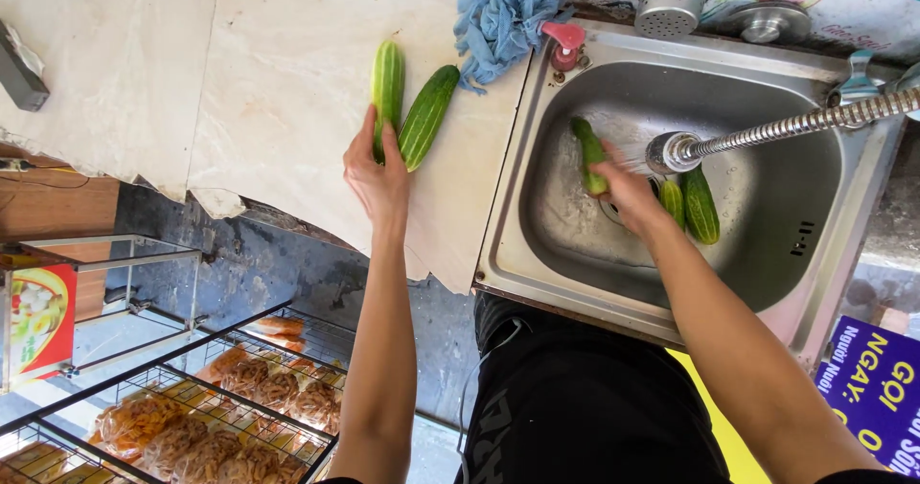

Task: Washing and slicing cucumbers at a food station, then cleaning a basket.

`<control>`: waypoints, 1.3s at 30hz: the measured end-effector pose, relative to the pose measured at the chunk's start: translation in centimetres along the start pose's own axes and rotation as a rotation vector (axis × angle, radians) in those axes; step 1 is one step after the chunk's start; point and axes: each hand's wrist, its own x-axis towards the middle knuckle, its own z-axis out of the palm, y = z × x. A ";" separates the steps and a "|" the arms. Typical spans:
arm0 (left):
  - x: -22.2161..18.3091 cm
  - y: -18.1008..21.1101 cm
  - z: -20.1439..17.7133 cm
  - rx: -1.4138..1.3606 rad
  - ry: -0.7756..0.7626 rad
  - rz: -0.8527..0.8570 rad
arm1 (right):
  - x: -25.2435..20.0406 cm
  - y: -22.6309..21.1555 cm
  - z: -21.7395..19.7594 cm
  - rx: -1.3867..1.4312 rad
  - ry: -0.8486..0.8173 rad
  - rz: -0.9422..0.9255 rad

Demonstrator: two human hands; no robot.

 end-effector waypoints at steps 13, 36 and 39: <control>-15.8 11.8 16.6 -0.547 -0.761 -0.554 | -4.0 -3.0 -0.9 1.106 -0.036 0.198; -19.9 6.2 25.2 -0.118 -0.843 -0.594 | -0.6 -0.6 0.2 0.426 0.465 -0.371; -18.5 7.8 21.4 -0.150 -0.898 -0.526 | 0.8 -3.0 0.5 0.619 0.350 -0.370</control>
